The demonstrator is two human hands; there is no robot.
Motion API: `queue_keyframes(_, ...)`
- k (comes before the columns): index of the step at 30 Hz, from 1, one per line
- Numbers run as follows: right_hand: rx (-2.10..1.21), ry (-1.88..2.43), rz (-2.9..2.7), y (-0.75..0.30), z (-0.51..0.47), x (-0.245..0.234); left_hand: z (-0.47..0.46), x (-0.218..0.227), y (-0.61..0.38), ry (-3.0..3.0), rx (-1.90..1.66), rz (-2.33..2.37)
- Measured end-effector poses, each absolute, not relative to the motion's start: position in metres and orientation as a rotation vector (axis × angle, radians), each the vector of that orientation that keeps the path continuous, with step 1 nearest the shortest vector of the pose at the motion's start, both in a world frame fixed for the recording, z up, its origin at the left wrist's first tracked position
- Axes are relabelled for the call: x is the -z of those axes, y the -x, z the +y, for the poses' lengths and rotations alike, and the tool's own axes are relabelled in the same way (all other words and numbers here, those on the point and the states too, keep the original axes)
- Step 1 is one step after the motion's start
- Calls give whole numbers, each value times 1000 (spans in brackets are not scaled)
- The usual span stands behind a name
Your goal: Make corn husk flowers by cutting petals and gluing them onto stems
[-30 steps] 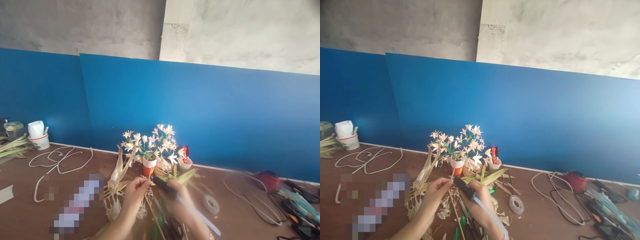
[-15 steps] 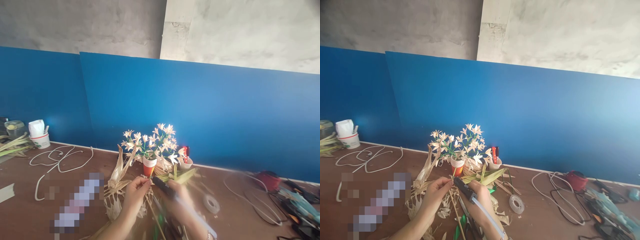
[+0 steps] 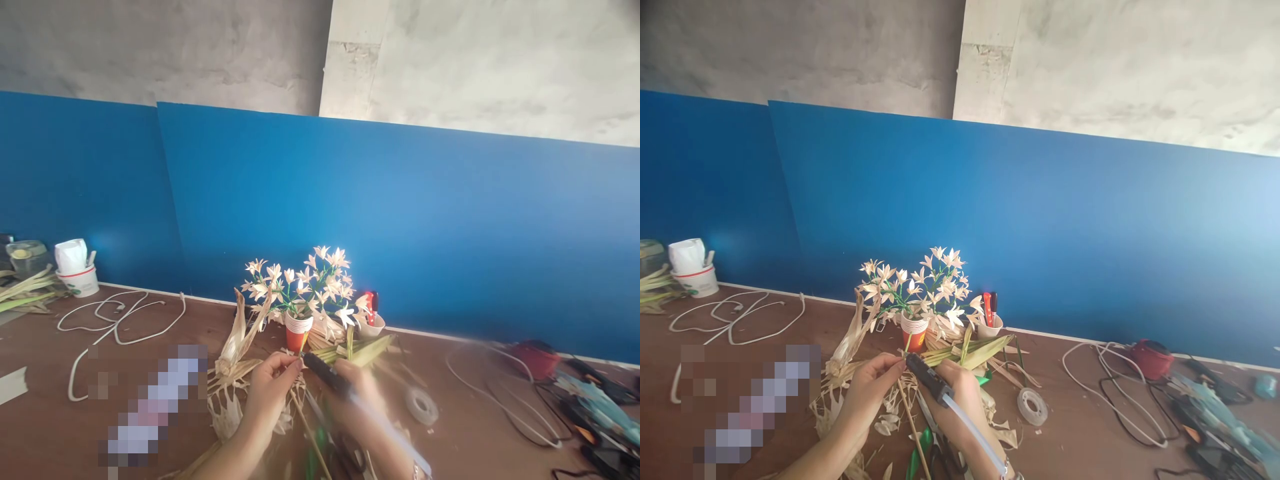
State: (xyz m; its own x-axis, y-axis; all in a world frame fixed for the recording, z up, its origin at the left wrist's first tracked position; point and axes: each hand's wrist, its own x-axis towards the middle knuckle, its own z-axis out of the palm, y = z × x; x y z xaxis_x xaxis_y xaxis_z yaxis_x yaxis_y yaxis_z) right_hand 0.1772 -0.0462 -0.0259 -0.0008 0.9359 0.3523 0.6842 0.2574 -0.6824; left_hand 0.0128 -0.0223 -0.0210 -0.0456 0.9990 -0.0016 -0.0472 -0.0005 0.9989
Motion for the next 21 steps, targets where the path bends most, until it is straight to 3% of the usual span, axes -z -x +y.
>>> queue_keyframes(21, -414, 1504, -1775, -179, -45, 26, -23, 20, -14, -1143, -1269, 1202)
